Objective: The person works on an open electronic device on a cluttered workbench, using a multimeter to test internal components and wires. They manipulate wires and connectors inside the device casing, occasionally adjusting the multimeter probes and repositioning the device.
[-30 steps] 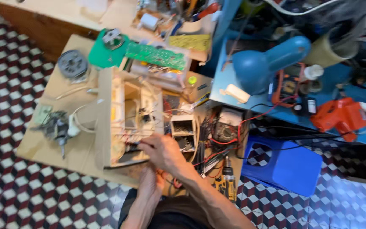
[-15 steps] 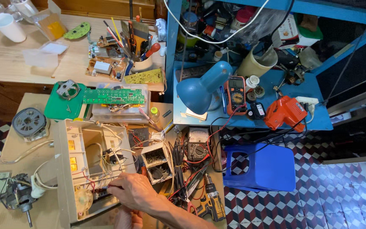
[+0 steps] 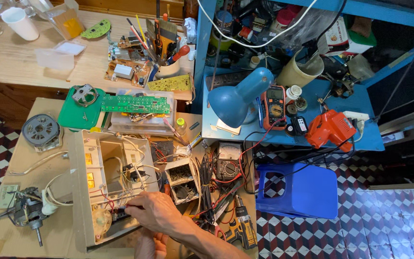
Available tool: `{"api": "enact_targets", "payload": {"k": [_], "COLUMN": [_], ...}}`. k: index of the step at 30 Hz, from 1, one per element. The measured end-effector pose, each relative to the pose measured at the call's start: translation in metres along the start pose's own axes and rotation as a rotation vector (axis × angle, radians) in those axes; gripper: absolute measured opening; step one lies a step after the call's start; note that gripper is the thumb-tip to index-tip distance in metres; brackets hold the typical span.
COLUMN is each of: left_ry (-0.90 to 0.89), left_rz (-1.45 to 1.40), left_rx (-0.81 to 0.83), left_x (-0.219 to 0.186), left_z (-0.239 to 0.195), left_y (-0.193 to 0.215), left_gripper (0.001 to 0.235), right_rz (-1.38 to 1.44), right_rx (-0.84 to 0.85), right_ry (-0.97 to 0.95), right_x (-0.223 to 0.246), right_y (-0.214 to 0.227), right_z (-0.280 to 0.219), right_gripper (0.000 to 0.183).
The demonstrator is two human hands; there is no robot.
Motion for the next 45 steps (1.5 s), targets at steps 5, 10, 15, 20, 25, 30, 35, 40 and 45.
{"api": "enact_targets", "payload": {"k": [5,10,15,20,25,30,35,40,45], "left_ry": [0.016,0.073,0.053,0.062,0.073,0.102,0.108,0.114,0.080], "left_rz": [-0.240,-0.390,-0.433,-0.490,-0.413,-0.378,-0.373,-0.394,-0.390], "left_rx": [0.037,-0.073,-0.112,-0.068,-0.088,-0.107,-0.116,-0.115,-0.087], "left_x": [-0.008,0.000,-0.014,-0.016,-0.007,-0.015,-0.022,-0.024,-0.027], "left_z": [-0.024,-0.016,-0.029,-0.033,-0.025,-0.029,-0.035,-0.034,-0.040], "left_y": [-0.035,-0.036,-0.048,-0.053,-0.046,-0.049,-0.054,-0.055,-0.059], "left_gripper": [0.032,0.021,0.026,0.027,0.025,0.026,0.028,0.029,0.029], "right_rz": [-0.070,0.037,0.009,0.018,0.033,0.014,0.019,0.022,0.020], "right_rx": [0.025,0.055,0.100,0.172,0.145,0.159,0.162,0.172,0.173], "right_ry": [-0.080,-0.113,-0.163,-0.273,-0.225,-0.237,-0.247,-0.288,-0.290], "right_x": [-0.003,-0.010,0.001,0.014,0.007,0.007,0.008,0.006,0.009], "right_y": [0.001,-0.011,-0.006,0.000,-0.002,-0.002,-0.001,-0.002,0.000], "right_z": [0.016,0.014,0.021,0.029,0.027,0.027,0.028,0.027,0.028], "right_gripper": [0.023,0.029,0.033,0.035,0.035,0.035,0.035,0.035,0.038]}}
Point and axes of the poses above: each hand's wrist, its own z-axis towards the middle knuckle, its own y-axis out of the back of the hand, x = y × z, the point moved 1 cm from there along z, towards the middle knuckle, and after that the axes turned 13 degrees about y, right-handed, at the moved point
